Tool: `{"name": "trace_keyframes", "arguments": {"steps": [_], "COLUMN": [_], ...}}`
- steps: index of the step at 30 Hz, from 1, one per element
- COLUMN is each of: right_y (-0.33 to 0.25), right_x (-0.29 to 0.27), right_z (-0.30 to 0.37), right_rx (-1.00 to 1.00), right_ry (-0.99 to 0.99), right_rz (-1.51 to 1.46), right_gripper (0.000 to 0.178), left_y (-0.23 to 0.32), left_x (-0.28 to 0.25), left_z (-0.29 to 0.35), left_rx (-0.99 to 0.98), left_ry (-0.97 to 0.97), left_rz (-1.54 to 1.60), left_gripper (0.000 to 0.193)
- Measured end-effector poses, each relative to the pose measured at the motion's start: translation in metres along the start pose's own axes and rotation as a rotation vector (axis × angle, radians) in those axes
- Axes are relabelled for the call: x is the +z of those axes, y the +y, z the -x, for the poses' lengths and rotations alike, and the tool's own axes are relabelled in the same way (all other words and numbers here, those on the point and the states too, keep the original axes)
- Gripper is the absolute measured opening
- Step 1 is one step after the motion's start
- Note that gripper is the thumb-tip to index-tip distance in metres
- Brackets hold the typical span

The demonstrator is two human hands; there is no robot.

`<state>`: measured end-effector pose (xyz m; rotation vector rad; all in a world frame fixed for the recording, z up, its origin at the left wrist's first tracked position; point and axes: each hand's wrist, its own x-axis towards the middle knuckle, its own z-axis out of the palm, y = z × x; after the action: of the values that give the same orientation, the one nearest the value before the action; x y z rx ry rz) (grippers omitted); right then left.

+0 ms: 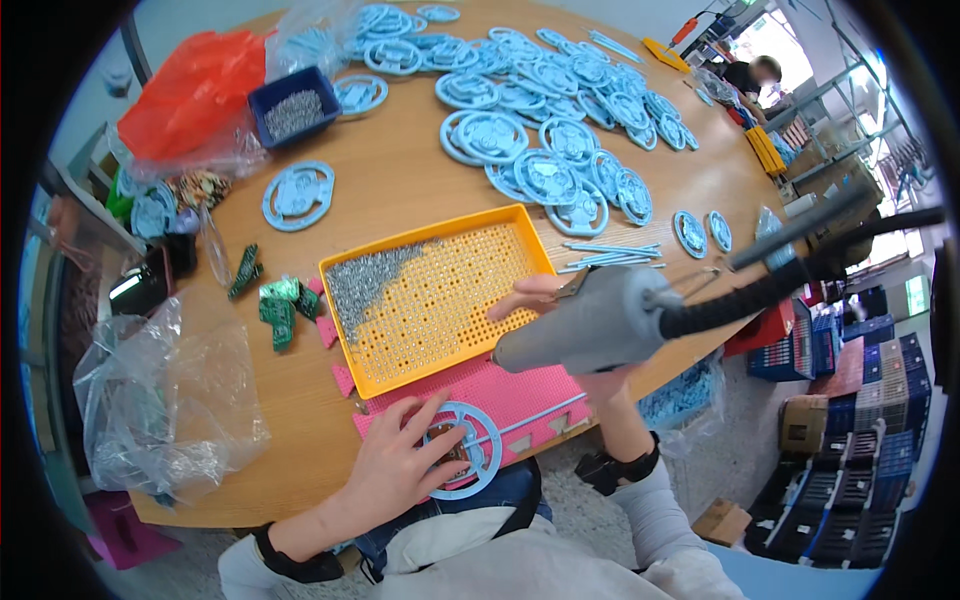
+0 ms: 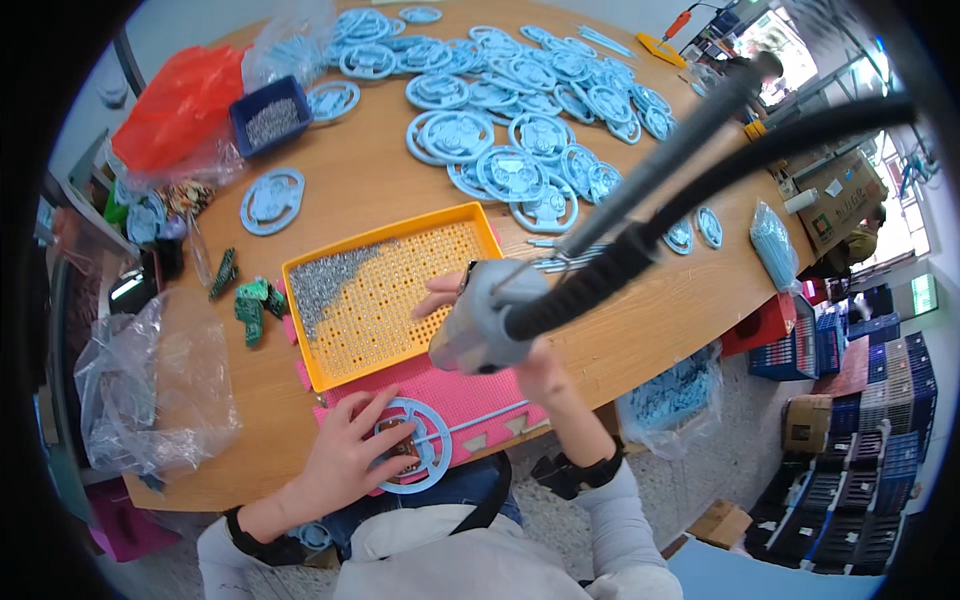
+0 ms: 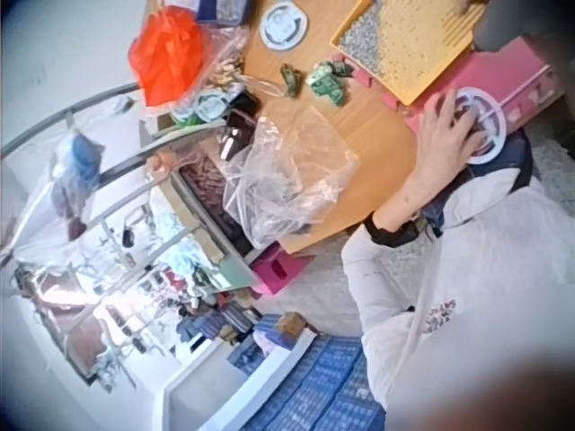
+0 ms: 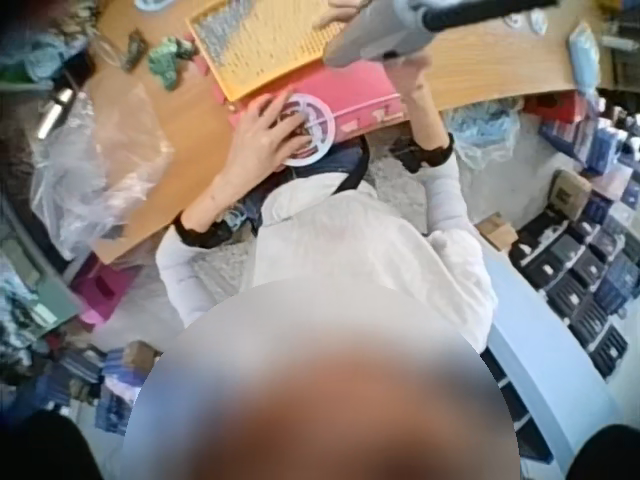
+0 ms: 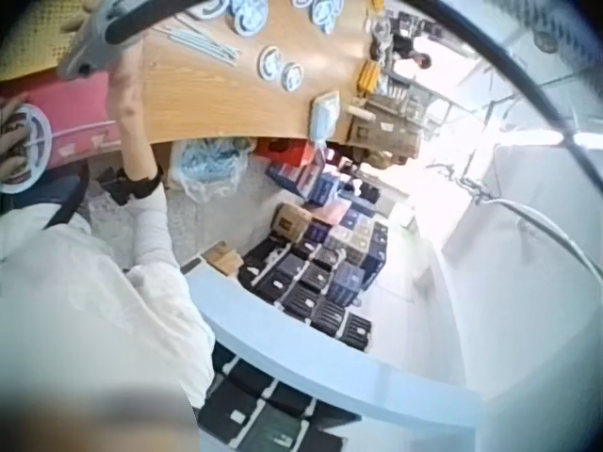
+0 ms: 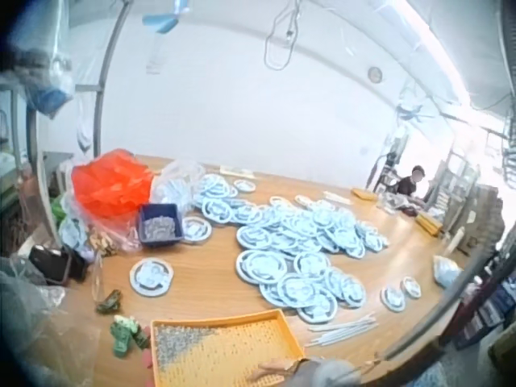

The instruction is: Assembling electronic components by drilling and placing parts into a circular housing.

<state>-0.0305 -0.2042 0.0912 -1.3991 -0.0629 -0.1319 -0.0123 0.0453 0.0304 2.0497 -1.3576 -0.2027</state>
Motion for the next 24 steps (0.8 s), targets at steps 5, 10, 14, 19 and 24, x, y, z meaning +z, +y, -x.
{"name": "trace_keyframes", "arguments": {"steps": [5,10,14,19,24], "right_y": [0.021,0.053,0.064,0.027,-0.02], "right_x": [-0.124,-0.192,-0.219,-0.2,-0.124], "right_z": [-0.062,-0.096,-0.099,-0.045,0.054], "right_rx": [-0.278,-0.081,-0.282,-0.465,-0.455], "right_ry": [0.11,0.028,0.135,0.771,0.87], "right_rz": [1.038,1.604,1.436,0.787,0.047], "right_gripper": [0.05,0.063,0.04,0.026,0.03], "left_y": [0.009,0.019,0.027,0.03,0.04], "left_x": [0.001,0.012,0.018,0.022,0.022], "left_z": [0.002,0.005,0.006,0.009,0.01], "left_rx": [-0.045,-0.149,-0.175,-0.221,-0.181], "left_ry": [0.034,0.124,0.199,0.224,0.321], "left_rz": [-0.021,-0.076,-0.125,-0.135,-0.129], "left_gripper": [0.039,0.039,0.039,0.039,0.037]}}
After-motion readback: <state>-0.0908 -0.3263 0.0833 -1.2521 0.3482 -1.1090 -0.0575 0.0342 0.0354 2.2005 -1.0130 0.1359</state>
